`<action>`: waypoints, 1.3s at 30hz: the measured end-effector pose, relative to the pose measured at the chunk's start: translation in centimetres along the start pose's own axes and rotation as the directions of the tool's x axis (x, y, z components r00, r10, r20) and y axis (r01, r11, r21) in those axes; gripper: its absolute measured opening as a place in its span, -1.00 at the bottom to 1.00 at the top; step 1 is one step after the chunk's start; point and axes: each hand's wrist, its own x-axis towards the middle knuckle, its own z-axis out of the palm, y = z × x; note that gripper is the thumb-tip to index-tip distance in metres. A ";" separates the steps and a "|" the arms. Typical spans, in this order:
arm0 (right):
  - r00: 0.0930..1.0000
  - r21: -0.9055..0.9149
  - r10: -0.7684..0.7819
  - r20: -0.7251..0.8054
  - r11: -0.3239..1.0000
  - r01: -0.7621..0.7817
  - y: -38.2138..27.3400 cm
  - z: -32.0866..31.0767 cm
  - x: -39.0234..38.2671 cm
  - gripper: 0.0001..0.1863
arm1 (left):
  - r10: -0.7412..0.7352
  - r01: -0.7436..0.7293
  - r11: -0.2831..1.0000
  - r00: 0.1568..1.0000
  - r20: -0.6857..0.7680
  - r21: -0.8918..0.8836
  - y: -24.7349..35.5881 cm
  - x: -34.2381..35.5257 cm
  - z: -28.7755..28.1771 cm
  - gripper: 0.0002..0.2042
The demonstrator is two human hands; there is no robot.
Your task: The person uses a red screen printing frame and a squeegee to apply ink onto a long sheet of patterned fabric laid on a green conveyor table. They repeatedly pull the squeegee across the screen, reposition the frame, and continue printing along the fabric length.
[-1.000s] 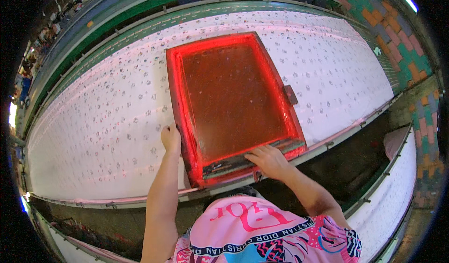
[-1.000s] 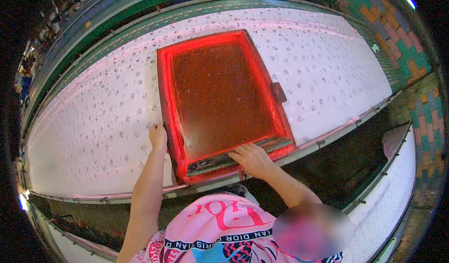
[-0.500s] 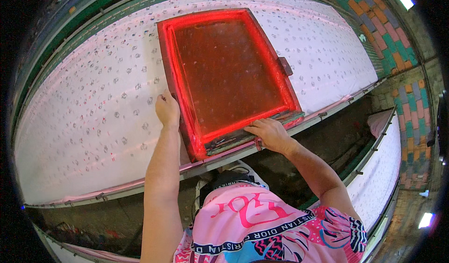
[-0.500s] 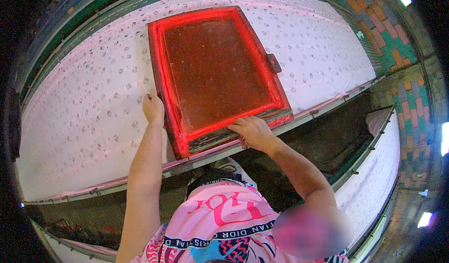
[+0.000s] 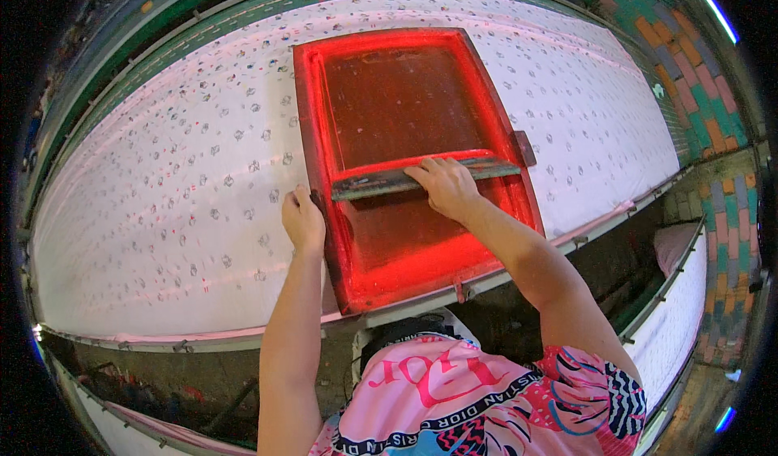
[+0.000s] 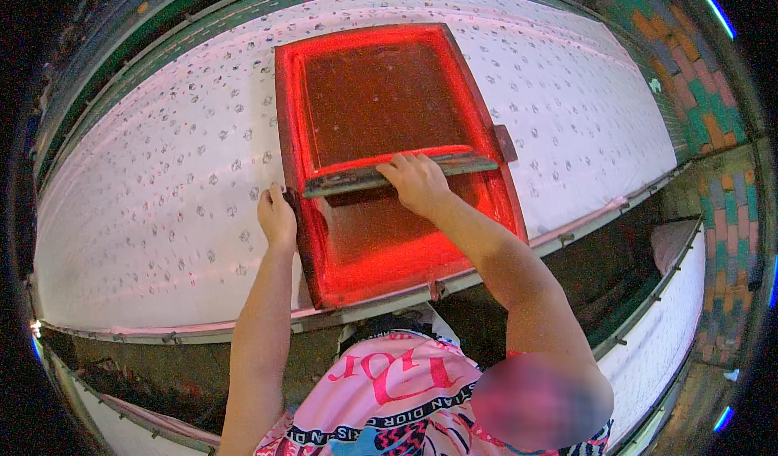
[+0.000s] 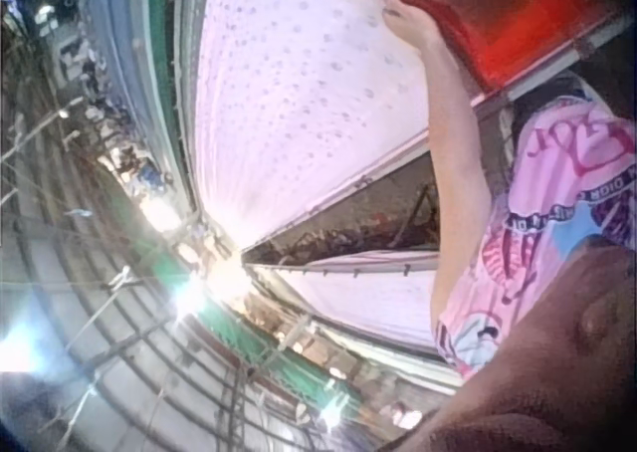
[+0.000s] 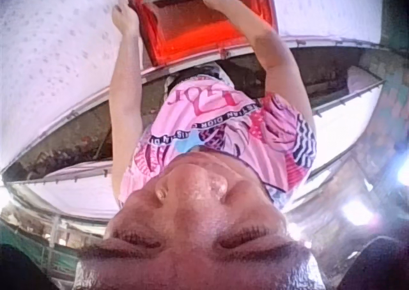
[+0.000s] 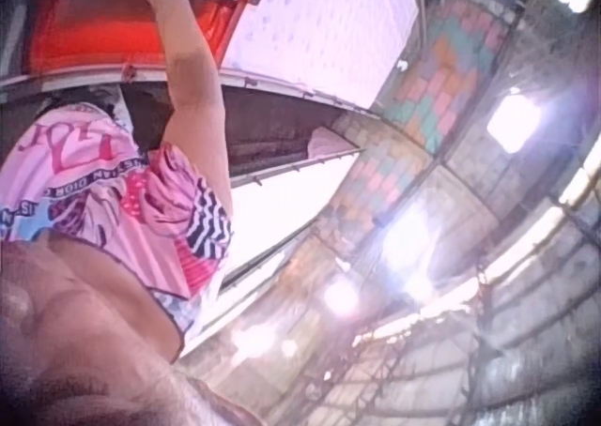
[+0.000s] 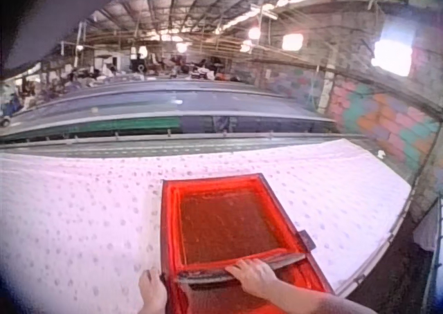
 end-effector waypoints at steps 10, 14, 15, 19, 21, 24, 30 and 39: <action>0.999 -0.051 0.014 0.051 0.999 -0.011 9.9 2.1 18.4 -0.50 | -0.078 0.083 0.995 0.993 -0.087 0.063 1.4 -0.6 0.0 -0.55; 0.998 -0.089 0.008 0.067 0.996 -0.002 13.4 3.4 24.7 -0.44 | -0.105 0.129 0.983 0.979 -0.177 0.133 1.3 -0.3 0.4 -0.57; 0.997 -0.087 0.008 0.077 0.996 -0.001 14.4 4.2 26.3 -0.42 | -0.120 0.143 0.981 0.978 -0.170 0.131 1.2 -0.3 0.4 -0.58; 1.000 -0.094 0.011 0.025 0.996 -0.008 17.6 5.5 30.4 -0.42 | -0.139 0.157 0.984 0.974 -0.179 0.089 2.2 0.0 0.6 -0.59; 0.996 -0.065 0.031 0.078 0.998 -0.026 18.3 5.2 32.2 -0.41 | -0.131 0.160 0.976 0.972 -0.195 0.146 1.9 0.0 0.7 -0.60; 0.998 -0.015 -0.005 0.058 1.000 0.005 19.3 5.0 33.4 -0.41 | -0.068 0.127 0.952 0.975 -0.213 0.278 1.1 0.0 0.6 -0.62; 0.986 -0.055 -0.112 -0.126 0.993 0.105 22.5 5.4 33.9 -0.52 | -0.121 0.163 0.962 0.974 -0.193 0.221 2.1 0.0 0.9 -0.62; 0.999 -0.029 -0.037 -0.015 0.999 0.037 23.1 5.3 33.4 -0.52 | -0.076 0.114 0.974 0.979 -0.191 0.198 1.1 -0.3 0.8 -0.63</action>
